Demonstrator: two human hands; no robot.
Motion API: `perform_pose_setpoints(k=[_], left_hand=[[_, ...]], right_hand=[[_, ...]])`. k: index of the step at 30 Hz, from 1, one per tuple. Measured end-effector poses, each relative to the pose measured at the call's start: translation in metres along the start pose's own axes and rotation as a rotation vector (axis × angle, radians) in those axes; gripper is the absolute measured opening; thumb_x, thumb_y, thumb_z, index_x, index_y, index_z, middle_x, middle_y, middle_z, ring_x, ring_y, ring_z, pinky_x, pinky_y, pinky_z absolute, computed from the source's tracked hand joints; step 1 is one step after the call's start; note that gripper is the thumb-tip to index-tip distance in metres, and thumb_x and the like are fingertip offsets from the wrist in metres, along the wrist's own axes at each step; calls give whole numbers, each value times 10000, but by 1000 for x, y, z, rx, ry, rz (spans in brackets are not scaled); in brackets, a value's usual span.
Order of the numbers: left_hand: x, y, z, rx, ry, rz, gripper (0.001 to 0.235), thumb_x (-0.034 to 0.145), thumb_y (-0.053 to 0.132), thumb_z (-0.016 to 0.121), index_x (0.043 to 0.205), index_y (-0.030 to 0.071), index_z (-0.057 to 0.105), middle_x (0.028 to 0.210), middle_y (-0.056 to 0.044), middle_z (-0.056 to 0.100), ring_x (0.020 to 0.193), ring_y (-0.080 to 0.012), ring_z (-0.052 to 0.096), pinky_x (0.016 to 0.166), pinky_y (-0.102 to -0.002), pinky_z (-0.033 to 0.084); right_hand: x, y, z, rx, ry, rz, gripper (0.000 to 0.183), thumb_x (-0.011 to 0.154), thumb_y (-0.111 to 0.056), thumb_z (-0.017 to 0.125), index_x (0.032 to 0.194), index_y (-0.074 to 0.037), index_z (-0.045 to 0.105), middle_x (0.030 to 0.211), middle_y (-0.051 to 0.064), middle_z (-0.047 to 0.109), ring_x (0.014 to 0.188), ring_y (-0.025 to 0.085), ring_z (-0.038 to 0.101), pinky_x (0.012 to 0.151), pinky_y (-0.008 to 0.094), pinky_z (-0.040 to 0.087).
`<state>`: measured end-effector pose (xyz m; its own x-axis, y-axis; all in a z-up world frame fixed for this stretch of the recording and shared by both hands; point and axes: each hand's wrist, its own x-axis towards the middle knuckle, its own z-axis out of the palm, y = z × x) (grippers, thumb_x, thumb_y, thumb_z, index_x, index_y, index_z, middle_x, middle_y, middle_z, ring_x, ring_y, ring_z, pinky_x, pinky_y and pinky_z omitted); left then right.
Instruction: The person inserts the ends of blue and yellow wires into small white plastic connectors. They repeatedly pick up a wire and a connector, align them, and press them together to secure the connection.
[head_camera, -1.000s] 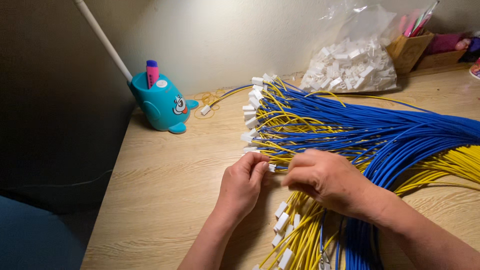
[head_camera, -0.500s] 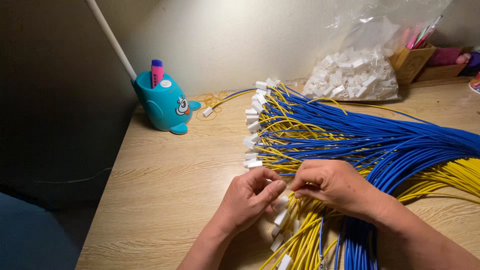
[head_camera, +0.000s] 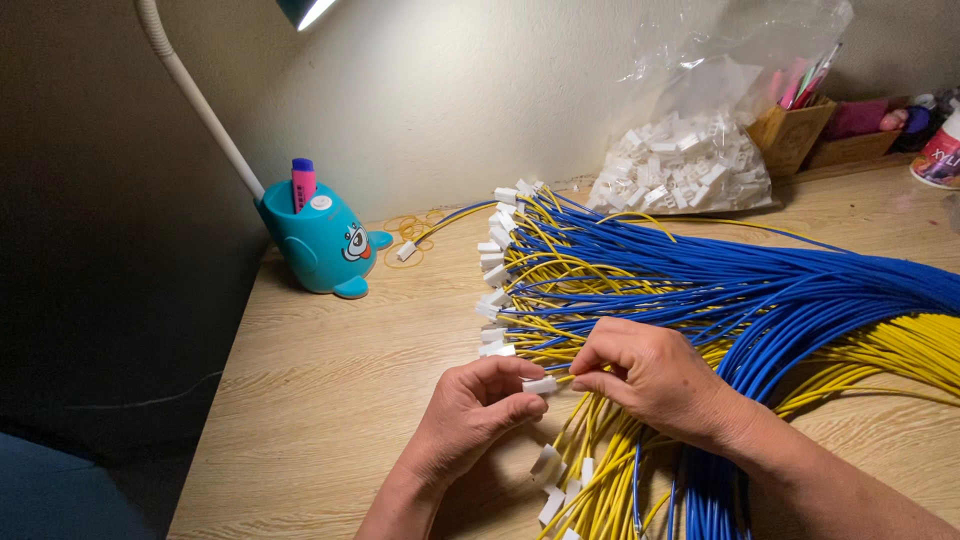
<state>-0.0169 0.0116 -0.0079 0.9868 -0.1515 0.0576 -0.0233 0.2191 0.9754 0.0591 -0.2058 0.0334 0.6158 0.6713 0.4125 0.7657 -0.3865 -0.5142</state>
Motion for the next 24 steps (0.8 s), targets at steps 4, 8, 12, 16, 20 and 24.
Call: perform_pose_setpoints(k=[4,8,12,16,20,24], left_hand=[[3,0,0,-6,76,-5,317,797,69,754,1104,8,705,766,-105,704,696,-134,648,695,-231,518],[3,4,4,18,99,-33,252,829,83,716,1057,-23,719,783,-151,740,689,-169,687,711,-255,557],[4,-2,3,-31,86,10,202,846,45,694,1039,-16,695,759,-166,722,681,-186,684,682,-271,568],[6,-2,1,-78,98,31,189,841,18,686,1023,-33,680,797,-168,730,707,-198,694,725,-301,589],[6,0,1,-76,110,-2,170,846,38,684,1005,-22,677,824,-166,736,722,-209,705,704,-284,576],[4,2,1,-58,110,-18,161,852,47,680,999,-17,676,830,-159,738,743,-200,705,725,-271,566]], right_hand=[[-3,2,3,-118,37,-26,116,770,-263,774,768,-220,666,756,-68,646,652,130,644,564,287,480],[-4,0,5,-146,29,-52,128,761,-246,780,751,-211,657,727,-61,630,651,145,638,539,310,472],[-4,-9,-11,-97,10,-57,108,783,-198,756,795,-209,649,770,-51,625,679,132,639,582,271,477],[-21,-28,-44,-78,-150,-118,56,860,-249,674,893,-228,714,817,-54,642,681,124,655,584,258,481],[-60,-36,-35,-34,-408,-286,136,962,-241,540,891,-218,655,782,-28,593,623,191,617,487,333,453],[-79,-20,-19,-153,-236,-286,169,973,-290,491,965,-230,649,869,-21,638,690,204,648,569,340,490]])
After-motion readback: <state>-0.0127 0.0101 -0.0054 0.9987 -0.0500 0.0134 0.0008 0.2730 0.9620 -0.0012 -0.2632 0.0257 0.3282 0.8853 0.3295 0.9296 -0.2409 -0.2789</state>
